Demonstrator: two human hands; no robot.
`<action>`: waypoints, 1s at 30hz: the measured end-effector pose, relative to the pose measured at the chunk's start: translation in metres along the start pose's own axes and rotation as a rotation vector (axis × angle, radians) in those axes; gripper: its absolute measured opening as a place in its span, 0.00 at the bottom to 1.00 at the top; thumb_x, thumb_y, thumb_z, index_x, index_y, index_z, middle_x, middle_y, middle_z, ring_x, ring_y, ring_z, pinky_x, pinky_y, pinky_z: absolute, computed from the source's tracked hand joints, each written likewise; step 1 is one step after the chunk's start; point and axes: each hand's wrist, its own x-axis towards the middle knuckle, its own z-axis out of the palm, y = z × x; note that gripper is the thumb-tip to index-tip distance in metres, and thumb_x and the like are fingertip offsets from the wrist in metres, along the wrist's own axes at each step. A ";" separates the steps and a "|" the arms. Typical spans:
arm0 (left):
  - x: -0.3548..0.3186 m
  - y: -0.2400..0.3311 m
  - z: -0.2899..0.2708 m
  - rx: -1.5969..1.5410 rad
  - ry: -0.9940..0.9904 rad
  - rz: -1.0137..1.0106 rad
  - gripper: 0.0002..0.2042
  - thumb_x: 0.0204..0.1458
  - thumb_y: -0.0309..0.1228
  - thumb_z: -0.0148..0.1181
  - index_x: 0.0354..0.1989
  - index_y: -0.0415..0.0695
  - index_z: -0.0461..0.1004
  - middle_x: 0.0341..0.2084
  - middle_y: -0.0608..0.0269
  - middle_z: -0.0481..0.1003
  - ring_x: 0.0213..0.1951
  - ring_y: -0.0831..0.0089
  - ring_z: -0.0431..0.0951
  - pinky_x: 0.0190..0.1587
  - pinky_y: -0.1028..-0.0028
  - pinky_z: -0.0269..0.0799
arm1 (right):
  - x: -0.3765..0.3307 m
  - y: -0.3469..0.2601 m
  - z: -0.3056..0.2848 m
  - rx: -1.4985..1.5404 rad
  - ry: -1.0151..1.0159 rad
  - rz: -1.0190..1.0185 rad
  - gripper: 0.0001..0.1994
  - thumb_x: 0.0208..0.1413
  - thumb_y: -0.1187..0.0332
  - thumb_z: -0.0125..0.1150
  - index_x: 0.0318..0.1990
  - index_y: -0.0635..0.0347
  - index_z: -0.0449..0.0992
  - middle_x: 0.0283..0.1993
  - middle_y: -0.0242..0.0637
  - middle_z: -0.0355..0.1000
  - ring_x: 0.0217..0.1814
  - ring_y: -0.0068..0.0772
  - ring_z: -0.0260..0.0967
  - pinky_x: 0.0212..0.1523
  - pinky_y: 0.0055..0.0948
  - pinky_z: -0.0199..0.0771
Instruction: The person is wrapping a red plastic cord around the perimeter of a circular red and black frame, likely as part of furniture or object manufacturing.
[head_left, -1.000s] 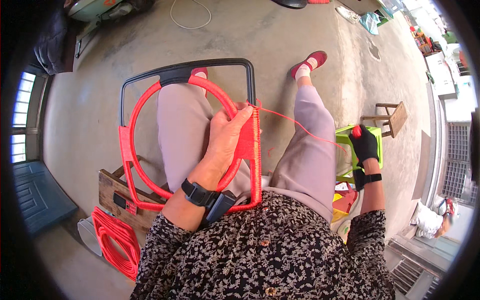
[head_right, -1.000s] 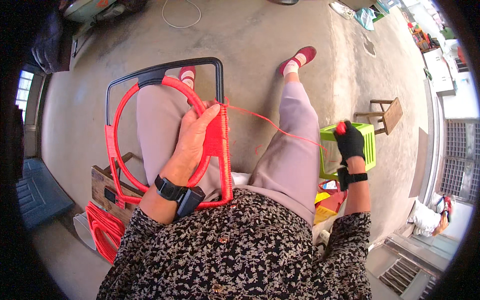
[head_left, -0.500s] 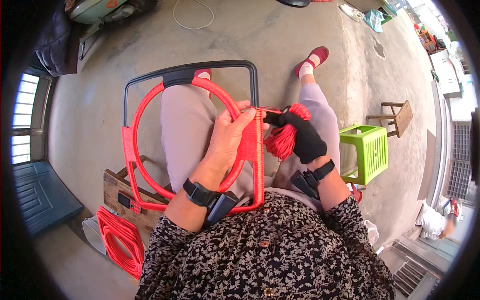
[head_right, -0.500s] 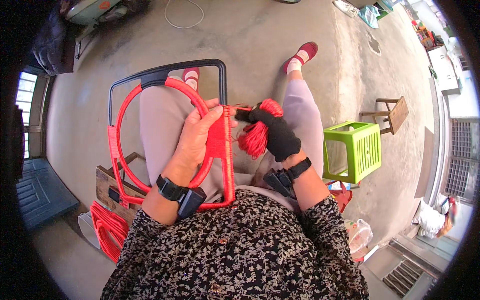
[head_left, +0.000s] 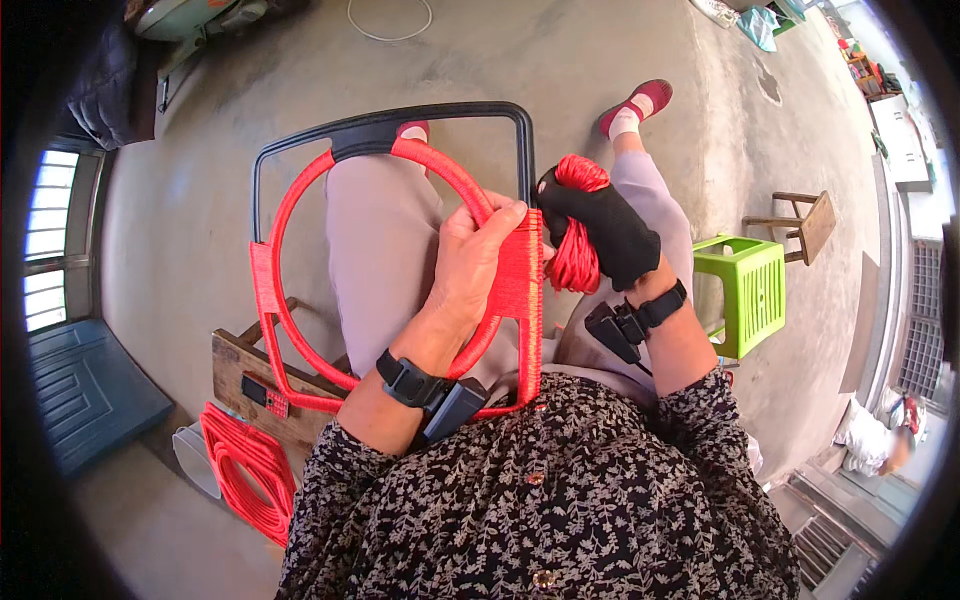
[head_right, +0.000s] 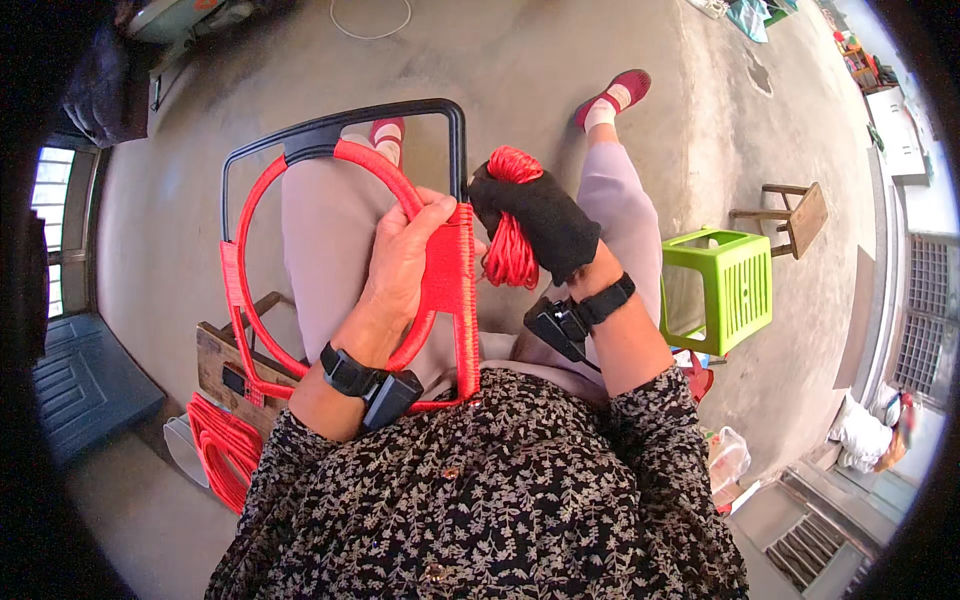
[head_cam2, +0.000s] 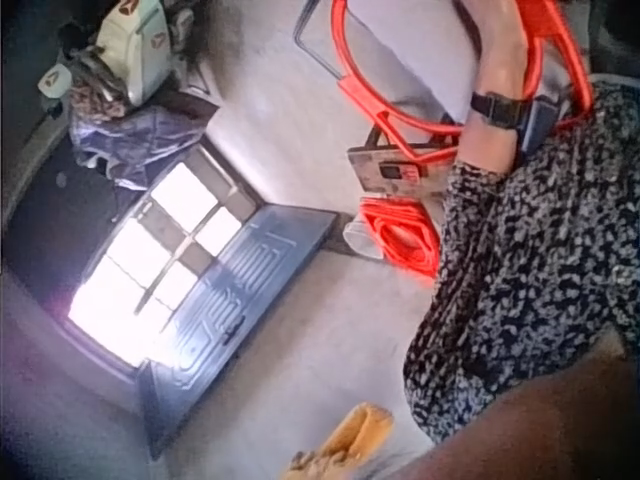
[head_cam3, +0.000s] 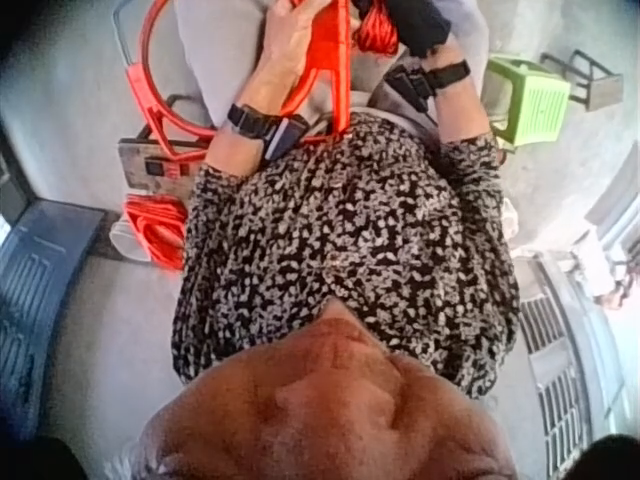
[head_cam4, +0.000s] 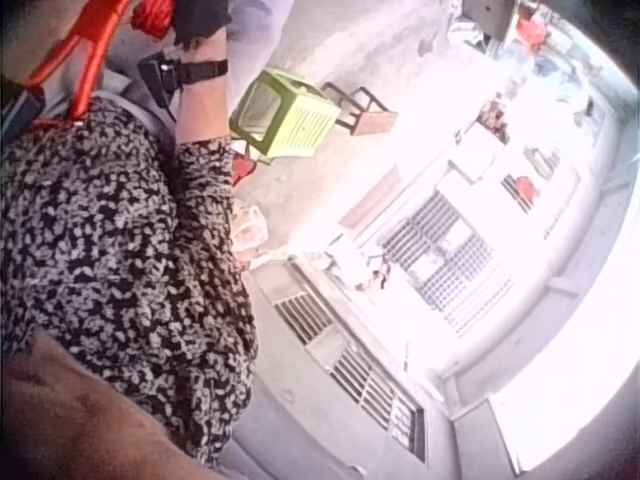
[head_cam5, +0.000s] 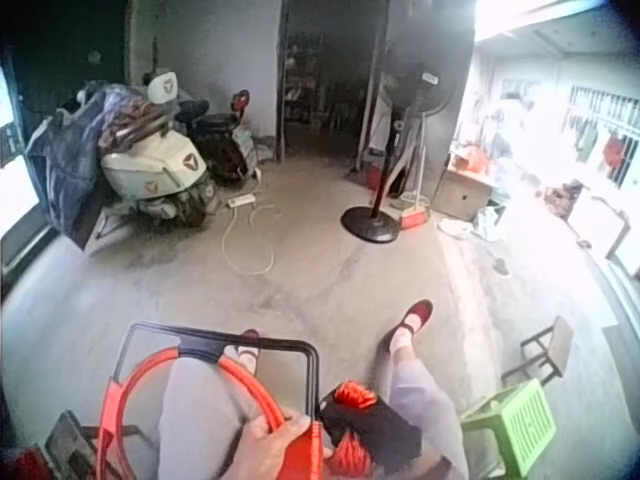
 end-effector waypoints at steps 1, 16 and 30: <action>0.000 -0.001 0.000 0.003 -0.007 0.001 0.05 0.57 0.29 0.54 0.34 0.42 0.68 0.26 0.59 0.75 0.25 0.68 0.79 0.29 0.72 0.76 | -0.001 0.001 0.002 0.003 0.002 0.009 0.07 0.54 0.67 0.59 0.31 0.60 0.70 0.24 0.27 0.66 0.25 0.18 0.63 0.27 0.19 0.65; -0.010 0.002 0.008 0.001 0.027 0.016 0.04 0.54 0.27 0.57 0.32 0.41 0.70 0.24 0.60 0.75 0.24 0.70 0.78 0.27 0.74 0.76 | -0.014 0.030 0.000 0.403 -0.012 0.083 0.07 0.58 0.65 0.57 0.35 0.60 0.70 0.27 0.29 0.69 0.27 0.18 0.67 0.30 0.19 0.69; 0.001 -0.006 0.007 0.248 0.059 0.008 0.06 0.52 0.27 0.60 0.32 0.41 0.69 0.24 0.58 0.75 0.23 0.71 0.77 0.25 0.75 0.75 | -0.017 0.034 0.002 0.462 0.098 0.066 0.10 0.57 0.61 0.57 0.31 0.58 0.71 0.25 0.29 0.68 0.25 0.18 0.64 0.27 0.18 0.65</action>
